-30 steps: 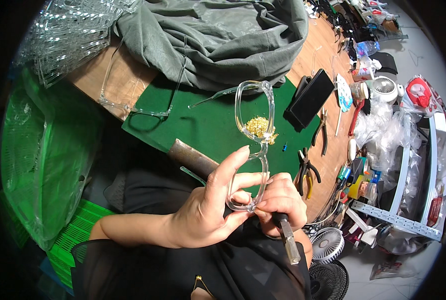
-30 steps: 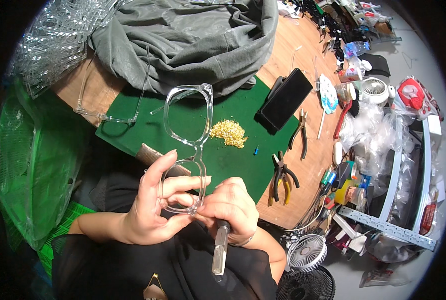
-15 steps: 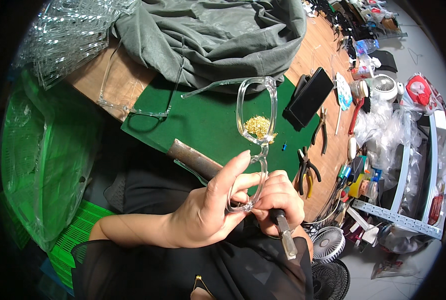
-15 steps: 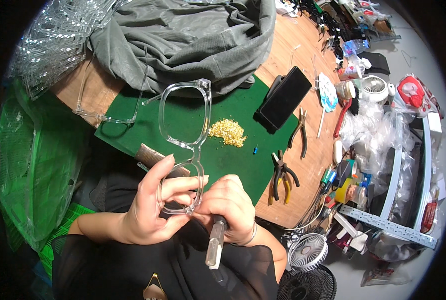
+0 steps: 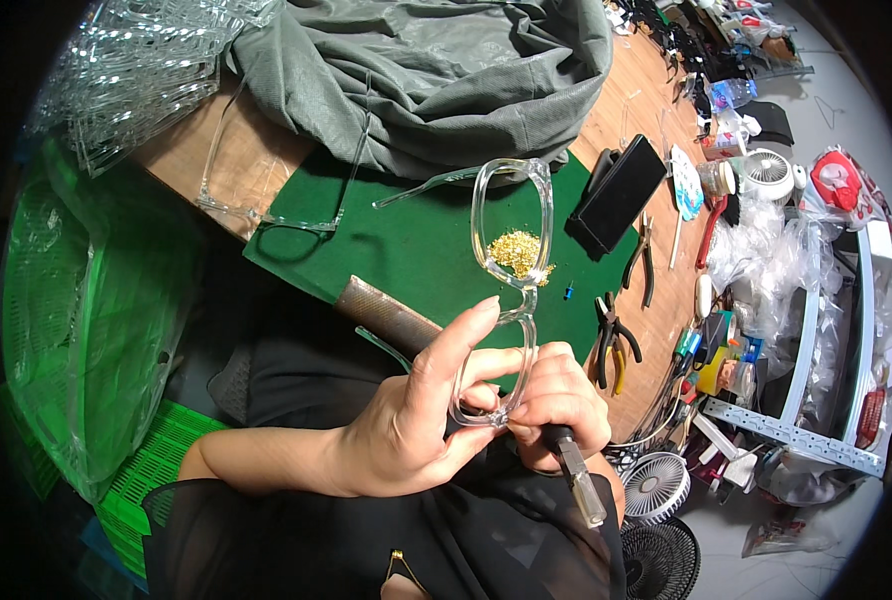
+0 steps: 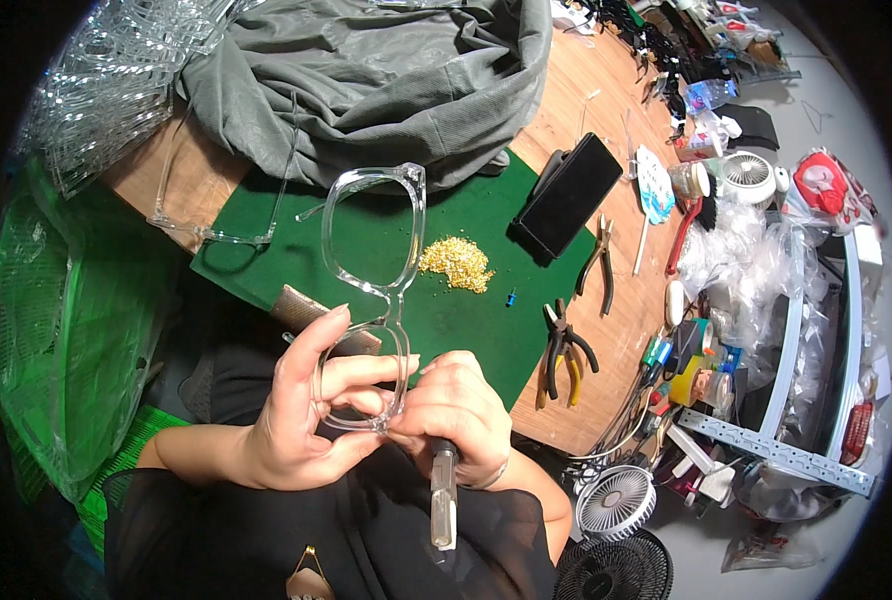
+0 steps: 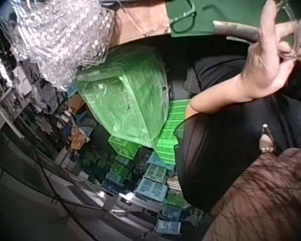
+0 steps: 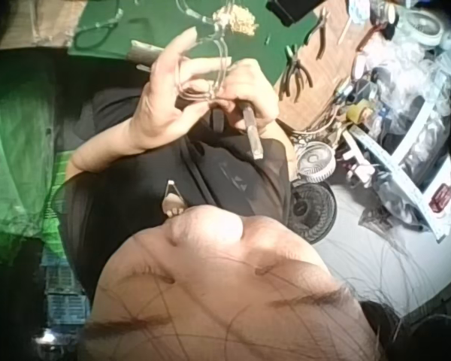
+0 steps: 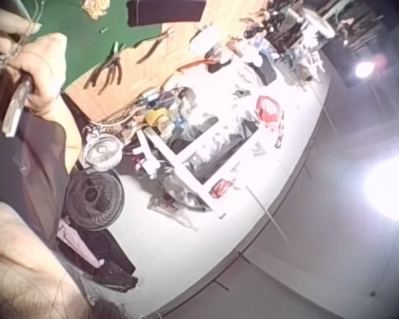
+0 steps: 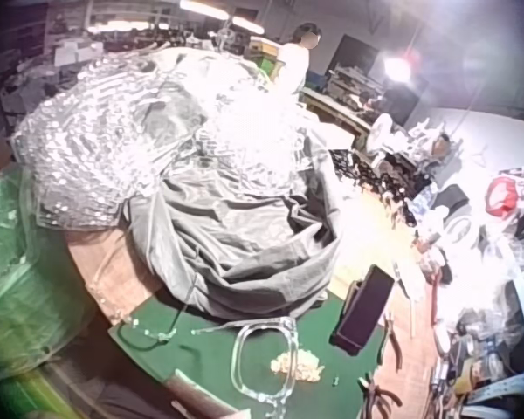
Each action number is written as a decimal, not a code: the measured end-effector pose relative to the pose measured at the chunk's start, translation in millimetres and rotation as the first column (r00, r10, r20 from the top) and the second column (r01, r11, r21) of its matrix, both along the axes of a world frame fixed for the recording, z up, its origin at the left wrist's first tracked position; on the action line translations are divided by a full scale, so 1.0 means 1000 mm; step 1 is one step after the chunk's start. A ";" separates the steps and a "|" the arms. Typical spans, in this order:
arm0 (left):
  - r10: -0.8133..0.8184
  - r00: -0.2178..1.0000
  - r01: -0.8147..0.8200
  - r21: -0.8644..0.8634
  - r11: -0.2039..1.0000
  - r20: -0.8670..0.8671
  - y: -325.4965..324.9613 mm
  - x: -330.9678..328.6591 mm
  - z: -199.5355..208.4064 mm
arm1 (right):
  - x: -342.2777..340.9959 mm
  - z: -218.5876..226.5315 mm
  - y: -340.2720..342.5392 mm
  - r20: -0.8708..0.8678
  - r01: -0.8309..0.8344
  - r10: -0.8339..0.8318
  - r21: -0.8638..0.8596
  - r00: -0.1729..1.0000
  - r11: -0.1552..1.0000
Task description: The person uses pliers to adjust and secure small metal components on a clear eyeglass frame. They repeatedly pick up the frame, manipulate the nose bridge and hinge areas with pliers, and place the frame back on the table. The task continues with multiple adjustments to the same frame throughout the clip.
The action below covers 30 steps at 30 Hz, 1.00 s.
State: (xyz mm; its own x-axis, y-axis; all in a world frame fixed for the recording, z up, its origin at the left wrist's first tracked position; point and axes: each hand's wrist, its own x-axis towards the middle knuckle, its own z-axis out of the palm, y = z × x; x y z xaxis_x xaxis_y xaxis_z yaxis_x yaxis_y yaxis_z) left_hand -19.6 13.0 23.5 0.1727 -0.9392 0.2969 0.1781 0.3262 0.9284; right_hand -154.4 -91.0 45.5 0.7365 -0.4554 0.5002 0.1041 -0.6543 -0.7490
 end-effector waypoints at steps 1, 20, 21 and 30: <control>-0.004 1.000 0.004 0.004 1.000 -0.012 0.000 0.000 0.000 | 0.000 0.001 0.000 -0.003 -0.006 0.006 0.010 1.000 1.000; -0.086 0.989 0.090 0.024 0.996 -0.124 0.000 0.000 0.000 | 0.003 0.002 -0.002 0.020 -0.052 0.052 0.024 0.998 0.998; -0.091 0.988 0.096 0.033 0.995 -0.126 0.000 0.001 0.000 | 0.003 0.001 -0.003 0.022 -0.063 0.062 0.026 0.998 0.998; -0.103 0.989 0.107 0.037 0.994 -0.108 0.000 0.003 0.001 | 0.000 0.002 -0.005 -0.006 -0.104 0.104 0.067 0.995 0.992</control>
